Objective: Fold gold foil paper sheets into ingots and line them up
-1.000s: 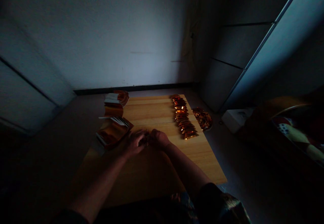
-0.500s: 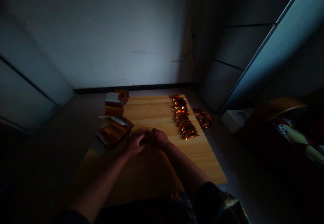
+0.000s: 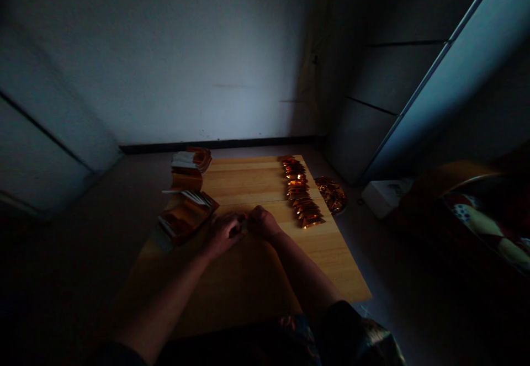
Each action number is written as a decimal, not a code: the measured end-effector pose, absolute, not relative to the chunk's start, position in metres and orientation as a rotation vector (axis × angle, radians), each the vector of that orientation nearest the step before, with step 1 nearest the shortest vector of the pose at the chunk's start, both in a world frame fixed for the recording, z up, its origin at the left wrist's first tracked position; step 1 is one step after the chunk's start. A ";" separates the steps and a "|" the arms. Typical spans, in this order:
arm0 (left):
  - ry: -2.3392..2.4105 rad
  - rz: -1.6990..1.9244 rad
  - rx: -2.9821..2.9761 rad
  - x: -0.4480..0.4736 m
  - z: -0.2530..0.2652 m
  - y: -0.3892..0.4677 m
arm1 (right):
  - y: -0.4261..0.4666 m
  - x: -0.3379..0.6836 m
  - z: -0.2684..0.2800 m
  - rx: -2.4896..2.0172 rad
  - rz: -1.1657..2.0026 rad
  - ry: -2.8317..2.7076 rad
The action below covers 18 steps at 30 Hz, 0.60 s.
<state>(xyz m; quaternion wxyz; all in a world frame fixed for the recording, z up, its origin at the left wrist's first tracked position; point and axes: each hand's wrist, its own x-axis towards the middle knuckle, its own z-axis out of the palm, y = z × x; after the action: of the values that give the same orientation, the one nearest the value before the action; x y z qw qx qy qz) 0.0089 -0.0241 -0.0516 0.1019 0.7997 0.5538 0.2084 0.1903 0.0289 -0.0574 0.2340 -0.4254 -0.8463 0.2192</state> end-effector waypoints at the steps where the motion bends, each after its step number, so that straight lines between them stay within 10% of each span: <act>1: 1.633 0.621 2.358 0.009 -0.051 -0.024 | 0.029 0.191 -0.058 -1.155 0.602 -2.299; 18: 1.628 0.619 2.357 0.009 -0.050 -0.024 | 0.023 0.188 -0.063 -1.142 0.617 -2.155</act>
<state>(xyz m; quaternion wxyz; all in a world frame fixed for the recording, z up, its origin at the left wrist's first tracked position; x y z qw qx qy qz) 0.0093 -0.0244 -0.0503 0.1055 0.7998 0.5523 0.2102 0.1876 0.0227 -0.0631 0.3079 -0.4320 -0.8149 0.2334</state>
